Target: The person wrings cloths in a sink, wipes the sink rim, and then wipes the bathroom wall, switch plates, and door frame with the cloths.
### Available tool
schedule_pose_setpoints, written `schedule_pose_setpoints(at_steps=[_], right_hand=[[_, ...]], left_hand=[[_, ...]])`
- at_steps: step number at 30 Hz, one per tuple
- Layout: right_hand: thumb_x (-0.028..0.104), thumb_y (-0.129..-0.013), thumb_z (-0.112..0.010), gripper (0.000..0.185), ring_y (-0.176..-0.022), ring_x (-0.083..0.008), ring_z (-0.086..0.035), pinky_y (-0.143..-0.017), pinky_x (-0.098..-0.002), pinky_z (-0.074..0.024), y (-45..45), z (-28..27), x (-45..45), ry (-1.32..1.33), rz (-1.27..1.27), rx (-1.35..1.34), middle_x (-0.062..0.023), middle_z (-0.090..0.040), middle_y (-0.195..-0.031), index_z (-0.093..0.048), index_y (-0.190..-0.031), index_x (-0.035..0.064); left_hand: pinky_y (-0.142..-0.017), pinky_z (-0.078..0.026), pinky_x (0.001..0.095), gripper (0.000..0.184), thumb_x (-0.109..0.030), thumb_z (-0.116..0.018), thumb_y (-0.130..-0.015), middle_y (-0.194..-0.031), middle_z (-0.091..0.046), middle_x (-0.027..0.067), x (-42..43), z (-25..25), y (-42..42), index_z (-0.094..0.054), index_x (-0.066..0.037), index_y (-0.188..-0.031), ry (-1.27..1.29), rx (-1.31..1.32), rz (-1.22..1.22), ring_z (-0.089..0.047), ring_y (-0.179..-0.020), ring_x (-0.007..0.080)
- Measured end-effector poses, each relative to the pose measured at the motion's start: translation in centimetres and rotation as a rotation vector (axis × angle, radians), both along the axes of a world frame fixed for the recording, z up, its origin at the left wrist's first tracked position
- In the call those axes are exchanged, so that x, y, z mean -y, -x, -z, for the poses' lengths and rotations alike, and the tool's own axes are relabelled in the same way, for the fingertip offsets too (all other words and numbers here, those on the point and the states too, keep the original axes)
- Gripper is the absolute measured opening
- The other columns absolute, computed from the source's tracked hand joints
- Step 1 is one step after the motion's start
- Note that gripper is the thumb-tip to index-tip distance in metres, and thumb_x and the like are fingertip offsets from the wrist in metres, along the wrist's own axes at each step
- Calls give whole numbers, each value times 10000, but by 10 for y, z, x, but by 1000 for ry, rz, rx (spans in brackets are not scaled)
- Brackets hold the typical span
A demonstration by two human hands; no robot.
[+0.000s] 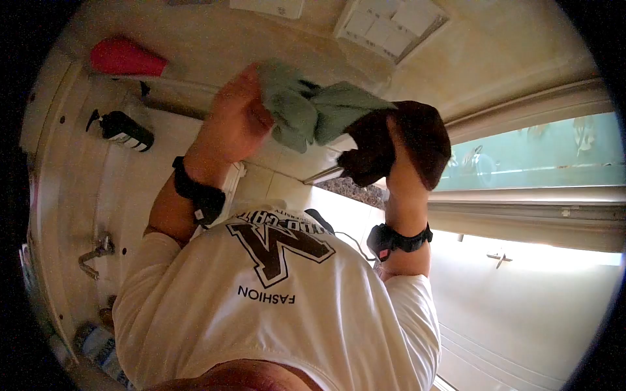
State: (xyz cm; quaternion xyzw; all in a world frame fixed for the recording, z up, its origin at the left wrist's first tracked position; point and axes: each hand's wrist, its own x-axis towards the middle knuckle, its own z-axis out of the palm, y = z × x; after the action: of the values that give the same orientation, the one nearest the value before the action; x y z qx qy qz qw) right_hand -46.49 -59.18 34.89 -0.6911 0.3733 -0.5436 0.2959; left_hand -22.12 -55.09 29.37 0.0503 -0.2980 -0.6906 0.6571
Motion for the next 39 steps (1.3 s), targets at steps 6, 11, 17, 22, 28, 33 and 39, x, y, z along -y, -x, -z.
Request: schedule_pose_setpoints(at_steps=[6,11,17,22,28,33,39], right_hand=[[25,-788,-675,169,-918,-278,-613,-842,-343,-476,5,4,-3,27,-14,-46,-152,-652,-984,-662,-952,-13],[95,-875,-621,225,-1073,-260,-578,-950,-378,-439,30,25,14,168,-34,-98,-144,-638,-1088,-631,-1082,9],[193,-847,-622,479,-1119,-247,-519,-1015,-370,-383,58,-5,52,252,215,-141,-102,-555,-1252,-486,-1257,-13],[473,-835,-540,700,-1123,-250,-487,-997,-354,-341,45,-41,55,753,427,-81,-141,-532,-1210,-435,-1296,-43],[248,-772,-608,604,-986,-251,-435,-939,-369,-332,32,-43,84,1068,676,-328,-138,-443,-1152,-412,-1266,-38],[89,-706,-586,654,-1065,-296,-366,-946,-381,-336,33,-23,95,858,495,-216,-170,-371,-1181,-369,-1313,-17],[130,-745,-622,685,-1134,-335,-375,-998,-408,-324,36,-28,92,997,591,-429,-197,-391,-1269,-370,-1365,-13]], left_hand=[[-1085,-363,400,414,-300,-446,-990,-1338,-523,111,-9,26,2,-480,-52,-1319,103,-287,42,-486,-1243,251],[-1019,-437,386,414,-340,-392,-1013,-1285,-554,111,-22,25,12,-508,-46,-1280,-17,-295,93,-541,-1170,246],[-989,-458,371,395,-309,-456,-1000,-1268,-560,83,-27,31,-31,-473,-67,-1312,241,316,-315,-572,-1106,225],[-991,-386,349,440,-321,-560,-934,-1259,-540,93,-28,4,-24,-503,-89,-1304,-218,147,-300,-527,-1130,245],[-1036,-321,429,424,-399,-587,-891,-1170,-597,100,5,-85,-82,-597,-124,-1213,309,1051,-1220,-546,-1108,273],[-1093,-225,509,503,-438,-556,-894,-1255,-525,168,76,-170,-115,-565,-81,-1249,407,1557,-1916,-453,-1202,349],[-1111,-200,551,433,-406,-567,-882,-1171,-595,134,82,-228,-24,-612,-86,-1170,942,2152,-1701,-556,-1040,330]])
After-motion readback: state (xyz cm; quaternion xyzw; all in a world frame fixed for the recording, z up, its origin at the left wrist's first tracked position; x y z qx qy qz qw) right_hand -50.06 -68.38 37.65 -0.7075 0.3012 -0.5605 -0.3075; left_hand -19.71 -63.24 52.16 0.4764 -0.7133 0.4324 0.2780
